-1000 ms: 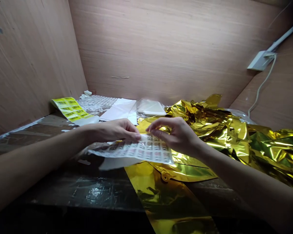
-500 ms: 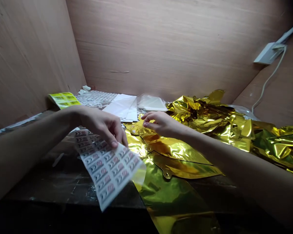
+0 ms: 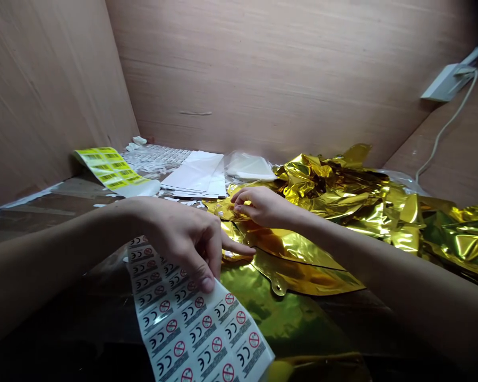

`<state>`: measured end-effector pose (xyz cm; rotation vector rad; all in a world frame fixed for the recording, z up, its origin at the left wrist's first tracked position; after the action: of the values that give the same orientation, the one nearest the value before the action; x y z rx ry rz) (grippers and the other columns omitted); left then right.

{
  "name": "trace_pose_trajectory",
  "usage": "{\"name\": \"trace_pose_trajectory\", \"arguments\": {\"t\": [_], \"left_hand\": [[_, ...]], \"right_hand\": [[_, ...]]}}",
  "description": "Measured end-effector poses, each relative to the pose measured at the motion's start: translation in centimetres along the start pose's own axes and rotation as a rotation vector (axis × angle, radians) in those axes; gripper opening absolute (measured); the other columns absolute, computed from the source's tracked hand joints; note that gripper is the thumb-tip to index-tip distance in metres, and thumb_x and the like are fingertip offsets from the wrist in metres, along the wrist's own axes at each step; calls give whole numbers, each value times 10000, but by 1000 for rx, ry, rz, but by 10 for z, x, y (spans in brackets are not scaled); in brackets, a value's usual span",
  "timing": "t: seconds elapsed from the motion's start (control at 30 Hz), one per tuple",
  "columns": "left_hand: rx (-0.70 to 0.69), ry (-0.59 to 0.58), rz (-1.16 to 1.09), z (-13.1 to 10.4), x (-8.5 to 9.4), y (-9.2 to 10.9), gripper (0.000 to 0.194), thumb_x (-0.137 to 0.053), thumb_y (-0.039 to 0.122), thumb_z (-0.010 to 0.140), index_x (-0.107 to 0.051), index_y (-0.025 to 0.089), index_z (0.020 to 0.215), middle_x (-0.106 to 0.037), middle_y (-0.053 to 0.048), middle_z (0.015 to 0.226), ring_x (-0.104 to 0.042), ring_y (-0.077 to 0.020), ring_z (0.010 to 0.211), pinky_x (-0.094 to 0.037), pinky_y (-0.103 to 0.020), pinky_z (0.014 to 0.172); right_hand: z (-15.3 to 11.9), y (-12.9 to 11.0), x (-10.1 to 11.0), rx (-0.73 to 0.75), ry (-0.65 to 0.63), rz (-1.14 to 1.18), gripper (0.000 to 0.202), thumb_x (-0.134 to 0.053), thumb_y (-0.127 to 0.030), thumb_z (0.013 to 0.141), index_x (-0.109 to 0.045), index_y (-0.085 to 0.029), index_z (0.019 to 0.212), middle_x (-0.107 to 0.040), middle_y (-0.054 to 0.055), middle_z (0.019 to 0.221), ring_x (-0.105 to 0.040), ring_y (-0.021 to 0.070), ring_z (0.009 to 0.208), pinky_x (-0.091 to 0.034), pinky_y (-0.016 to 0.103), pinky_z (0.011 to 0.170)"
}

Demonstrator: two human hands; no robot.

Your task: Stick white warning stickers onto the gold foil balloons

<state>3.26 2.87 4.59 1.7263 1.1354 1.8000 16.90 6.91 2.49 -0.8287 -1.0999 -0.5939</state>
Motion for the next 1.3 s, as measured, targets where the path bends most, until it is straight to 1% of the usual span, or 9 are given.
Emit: {"name": "trace_pose_trajectory", "arguments": {"t": [0.1, 0.17, 0.3, 0.4, 0.67, 0.77, 1.03, 1.2, 1.3], "left_hand": [[-54, -179, 6, 1, -14, 2, 151, -879, 371, 723, -841, 238, 782, -766, -50, 745, -713, -241, 921, -509, -248, 794], [-52, -167, 10, 4, -19, 2, 160, -835, 372, 779, -846, 217, 816, -737, -38, 688, -682, -198, 767, -497, -240, 744], [29, -148, 86, 9, -33, 3, 232, -712, 401, 886, -850, 214, 879, -636, 6, 574, -498, -119, 521, -392, -235, 528], [39, -130, 167, 12, -40, 9, 216, -700, 376, 893, -852, 224, 916, -630, 8, 579, -491, -116, 526, -366, -232, 502], [20, -107, 206, 11, -46, 12, 174, -707, 351, 891, -845, 246, 896, -676, -4, 638, -553, -138, 613, -431, -233, 622], [51, -77, 244, 11, -48, 16, 175, -689, 336, 903, -831, 234, 892, -696, -10, 737, -571, -139, 661, -422, -240, 639], [63, -63, 389, 14, -54, 24, 255, -575, 304, 973, -716, 181, 800, -651, -37, 814, -562, -161, 706, -391, -286, 665], [82, -84, 386, 13, -54, 23, 286, -560, 295, 975, -661, 178, 735, -624, -31, 748, -531, -152, 645, -376, -287, 633], [60, -80, 374, 13, -56, 26, 293, -565, 277, 968, -661, 177, 710, -620, -32, 684, -526, -158, 625, -386, -290, 630]], "right_hand": [[0, 2, 0, -11, 8, -9, 188, -613, -191, 945, -751, -181, 817, -776, 92, 1037, -688, 209, 963, -499, 309, 870], [1, 4, -1, -26, 9, -7, 182, -611, -183, 940, -755, -180, 828, -777, 86, 1036, -689, 199, 949, -496, 295, 854], [1, 4, -3, -34, 8, 10, 169, -621, -163, 922, -763, -172, 830, -779, 83, 1040, -688, 191, 948, -492, 284, 852], [1, 3, -5, -19, -3, 22, 156, -635, -143, 906, -769, -167, 828, -784, 83, 1020, -691, 190, 942, -492, 284, 858], [-1, 4, -7, -6, 43, 18, 144, -639, -142, 911, -777, -163, 878, -787, 85, 1012, -697, 190, 934, -502, 293, 865], [0, 3, -8, 9, 49, 11, 127, -654, -151, 912, -777, -155, 885, -786, 86, 1010, -694, 194, 946, -498, 299, 878], [0, 3, -10, 48, 72, -20, 100, -681, -192, 910, -765, -173, 857, -776, 67, 1005, -685, 185, 938, -487, 307, 893], [-5, -1, -10, 69, 90, -130, 106, -642, -202, 927, -738, -160, 913, -760, 86, 1003, -672, 209, 975, -466, 337, 942], [1, 0, -14, 43, 125, -232, 154, -603, -221, 952, -704, -136, 1030, -740, 115, 1043, -657, 221, 1002, -465, 338, 935]]}}
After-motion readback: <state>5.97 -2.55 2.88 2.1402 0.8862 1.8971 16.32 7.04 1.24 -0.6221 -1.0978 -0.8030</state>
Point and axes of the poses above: each hand's wrist, its own z-axis towards the middle knuckle, its own x-axis out of the back of the hand, y = z × x, the point moved 6 cm from there along z, towards the middle knuckle
